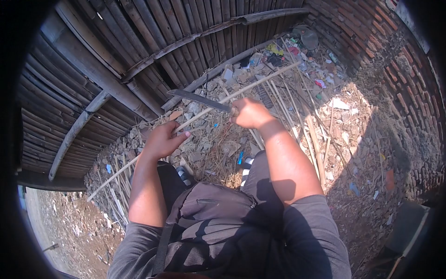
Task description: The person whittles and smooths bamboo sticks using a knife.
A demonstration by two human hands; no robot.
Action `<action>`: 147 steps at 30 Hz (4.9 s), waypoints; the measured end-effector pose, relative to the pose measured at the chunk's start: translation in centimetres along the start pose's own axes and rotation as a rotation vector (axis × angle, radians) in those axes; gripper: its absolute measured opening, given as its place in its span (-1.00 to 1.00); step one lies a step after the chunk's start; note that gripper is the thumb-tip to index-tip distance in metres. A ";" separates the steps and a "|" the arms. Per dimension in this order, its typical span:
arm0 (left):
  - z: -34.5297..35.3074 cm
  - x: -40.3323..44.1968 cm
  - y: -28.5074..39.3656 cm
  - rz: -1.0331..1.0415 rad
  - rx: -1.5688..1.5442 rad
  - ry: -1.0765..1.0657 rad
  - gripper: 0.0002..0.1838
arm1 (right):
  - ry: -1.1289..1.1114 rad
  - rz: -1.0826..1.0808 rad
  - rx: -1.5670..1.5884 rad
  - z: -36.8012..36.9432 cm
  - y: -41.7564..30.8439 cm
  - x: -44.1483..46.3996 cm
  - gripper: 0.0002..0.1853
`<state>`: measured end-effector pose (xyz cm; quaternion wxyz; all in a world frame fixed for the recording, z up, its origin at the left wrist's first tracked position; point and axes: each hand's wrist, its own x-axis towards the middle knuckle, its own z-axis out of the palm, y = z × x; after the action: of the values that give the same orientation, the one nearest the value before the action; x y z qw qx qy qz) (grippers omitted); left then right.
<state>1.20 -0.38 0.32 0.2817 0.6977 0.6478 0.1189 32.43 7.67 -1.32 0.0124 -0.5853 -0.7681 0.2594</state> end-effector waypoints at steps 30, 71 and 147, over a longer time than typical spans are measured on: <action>0.4 0.5 -1.2 -0.001 0.026 -0.085 -0.22 | -0.074 0.004 -0.040 0.5 -0.3 0.0 -0.24; 0.5 0.4 -1.0 -0.027 0.020 -0.053 -0.30 | 0.142 -0.228 0.110 0.1 0.1 -1.1 -0.51; 0.5 0.6 -2.3 0.057 -0.286 0.027 -0.50 | 0.329 -0.018 0.357 -1.4 4.9 0.6 -0.24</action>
<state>-0.40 0.13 -1.44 0.3661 0.6670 0.6079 0.2270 37.12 9.62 -2.30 0.2429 -0.6015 -0.7029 0.2919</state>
